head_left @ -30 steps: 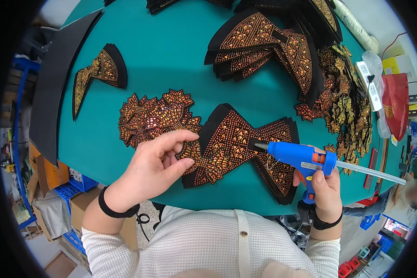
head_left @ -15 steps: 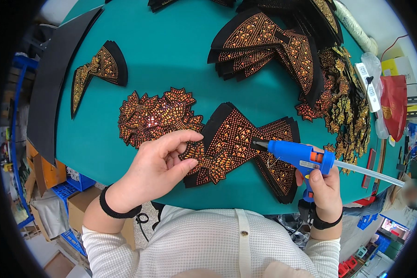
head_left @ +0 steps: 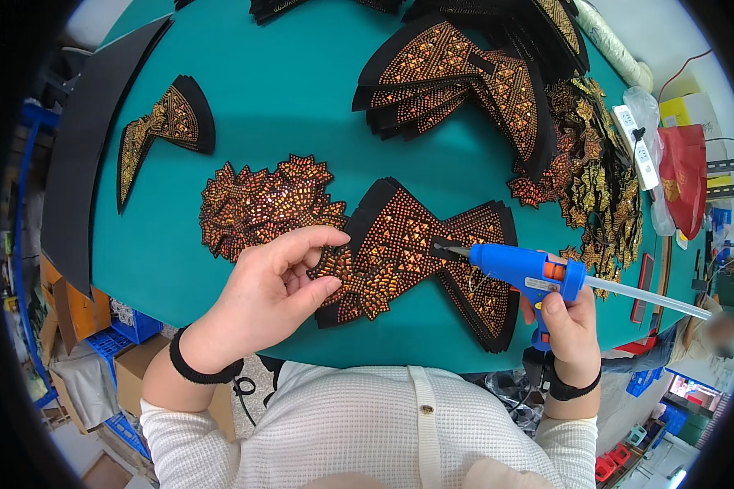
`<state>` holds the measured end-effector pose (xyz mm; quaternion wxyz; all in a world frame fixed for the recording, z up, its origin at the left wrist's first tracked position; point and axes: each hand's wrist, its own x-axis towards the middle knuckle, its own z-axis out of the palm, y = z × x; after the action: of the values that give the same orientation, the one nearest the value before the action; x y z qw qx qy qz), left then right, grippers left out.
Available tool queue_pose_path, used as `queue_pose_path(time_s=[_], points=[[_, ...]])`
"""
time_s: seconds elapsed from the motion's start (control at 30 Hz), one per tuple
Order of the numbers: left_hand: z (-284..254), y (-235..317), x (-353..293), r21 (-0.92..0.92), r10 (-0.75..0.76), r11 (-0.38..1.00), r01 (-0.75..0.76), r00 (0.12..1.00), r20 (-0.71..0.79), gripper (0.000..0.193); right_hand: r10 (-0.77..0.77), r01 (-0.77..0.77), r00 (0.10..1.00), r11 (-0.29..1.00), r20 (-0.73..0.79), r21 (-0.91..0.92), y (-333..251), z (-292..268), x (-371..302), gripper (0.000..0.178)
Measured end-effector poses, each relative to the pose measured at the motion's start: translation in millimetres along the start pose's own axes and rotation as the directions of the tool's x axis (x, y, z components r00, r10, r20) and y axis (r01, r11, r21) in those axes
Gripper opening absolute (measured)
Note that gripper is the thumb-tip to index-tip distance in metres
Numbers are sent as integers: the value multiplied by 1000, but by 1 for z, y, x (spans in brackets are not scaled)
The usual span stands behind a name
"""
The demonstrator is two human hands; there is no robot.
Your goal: The recorder is gluing small sequined decorative components onto shoe upper parts.
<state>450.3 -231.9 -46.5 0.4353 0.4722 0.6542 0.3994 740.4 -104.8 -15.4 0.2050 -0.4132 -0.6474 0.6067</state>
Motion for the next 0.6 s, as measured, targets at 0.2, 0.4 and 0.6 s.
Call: queue_pose_path(time_s=[0.2, 0.4, 0.6], points=[[0, 1, -1, -37, -17, 999, 17, 1000, 6, 39, -2, 2, 1000, 1000, 6, -18, -1, -2, -3, 62], [1, -1, -2, -82, -39, 996, 39, 999, 8, 38, -20, 26, 999, 992, 47, -124, -5, -3, -7, 57], [1, 2, -4, -103, -30, 994, 31, 1000, 8, 38, -270, 383, 923, 712, 274, -589, -33, 3, 2, 45]])
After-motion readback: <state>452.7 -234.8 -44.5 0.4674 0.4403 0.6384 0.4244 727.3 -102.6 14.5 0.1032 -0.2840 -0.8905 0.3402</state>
